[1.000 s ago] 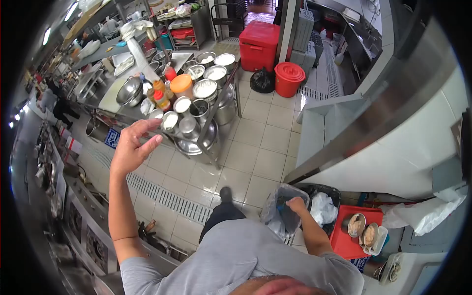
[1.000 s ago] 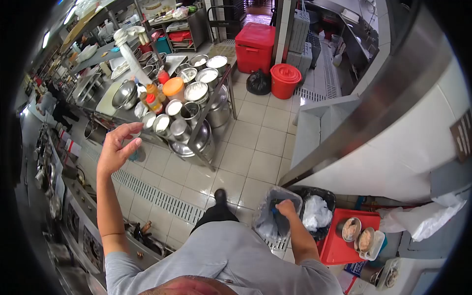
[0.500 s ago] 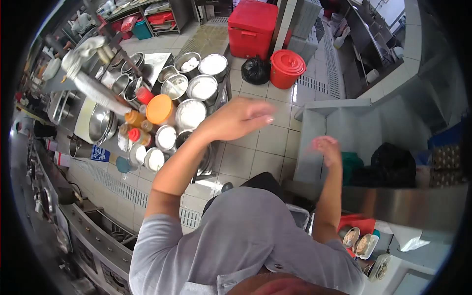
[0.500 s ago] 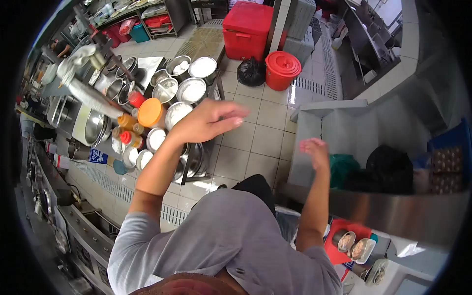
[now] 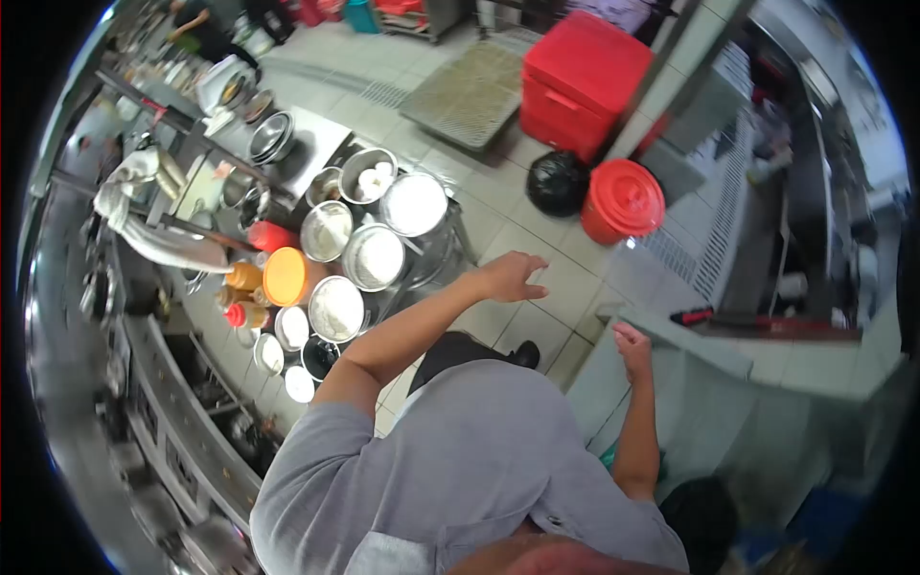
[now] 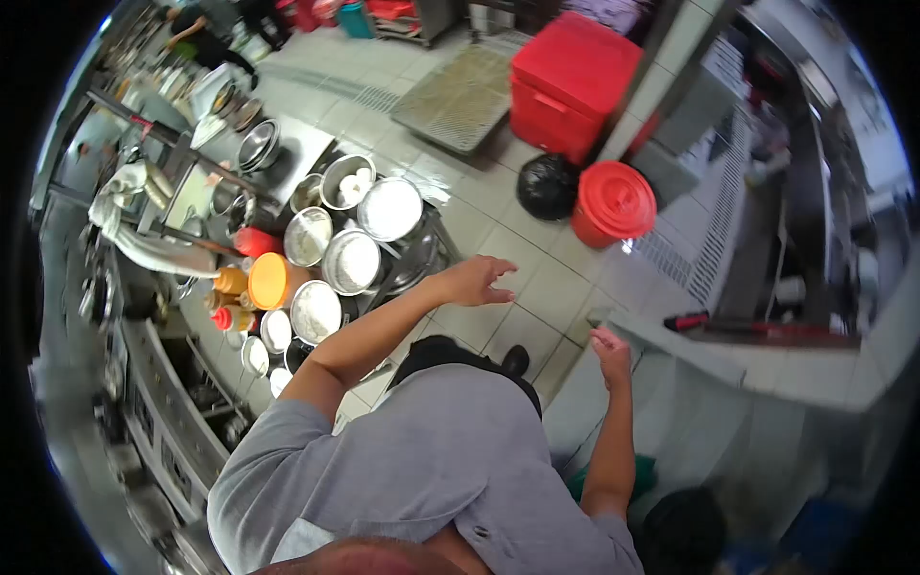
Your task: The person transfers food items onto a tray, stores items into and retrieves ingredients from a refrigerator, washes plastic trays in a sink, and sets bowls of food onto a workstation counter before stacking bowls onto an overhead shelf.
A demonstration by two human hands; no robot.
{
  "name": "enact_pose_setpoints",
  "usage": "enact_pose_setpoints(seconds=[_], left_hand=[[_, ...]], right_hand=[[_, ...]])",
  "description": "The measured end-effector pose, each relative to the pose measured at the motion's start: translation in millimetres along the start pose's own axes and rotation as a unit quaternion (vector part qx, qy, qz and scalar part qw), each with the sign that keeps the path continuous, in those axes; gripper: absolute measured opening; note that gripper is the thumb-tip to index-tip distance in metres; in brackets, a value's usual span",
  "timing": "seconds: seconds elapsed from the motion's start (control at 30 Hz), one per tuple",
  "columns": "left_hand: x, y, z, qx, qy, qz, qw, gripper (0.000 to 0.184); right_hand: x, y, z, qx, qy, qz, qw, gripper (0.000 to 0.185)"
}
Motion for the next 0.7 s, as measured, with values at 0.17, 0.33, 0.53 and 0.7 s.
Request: enact_pose_setpoints(seconds=[0.17, 0.33, 0.53, 0.7], left_hand=[[25.8, -108.5, -19.3, -0.066, -0.08, 0.019, 0.994, 0.047], [81.4, -164.9, -73.7, -0.172, -0.06, 0.071, 0.981, 0.04], [128.5, -235.0, -140.2, -0.248, -0.066, 0.087, 0.963, 0.04], [207.6, -302.7, -169.6, -0.299, -0.154, 0.096, 0.937, 0.041]], right_hand=[[13.8, -29.7, -177.7, 0.07, 0.078, 0.214, 0.971, 0.019], [-58.6, -72.9, -312.4, 0.264, -0.094, 0.583, 0.762, 0.021], [-165.6, -101.0, -348.8, 0.384, -0.298, 0.607, 0.628, 0.034], [-17.0, -53.7, -450.6, 0.377, 0.038, 0.5, 0.779, 0.03]])
Point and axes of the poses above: each hand's wrist, its own z-axis away from the middle knuckle, its own y-axis out of the palm, x = y × z, the point moved 2 cm from there along -z, towards the middle knuckle, and after that the axes turned 5 degrees about x, right-handed, at the moved point
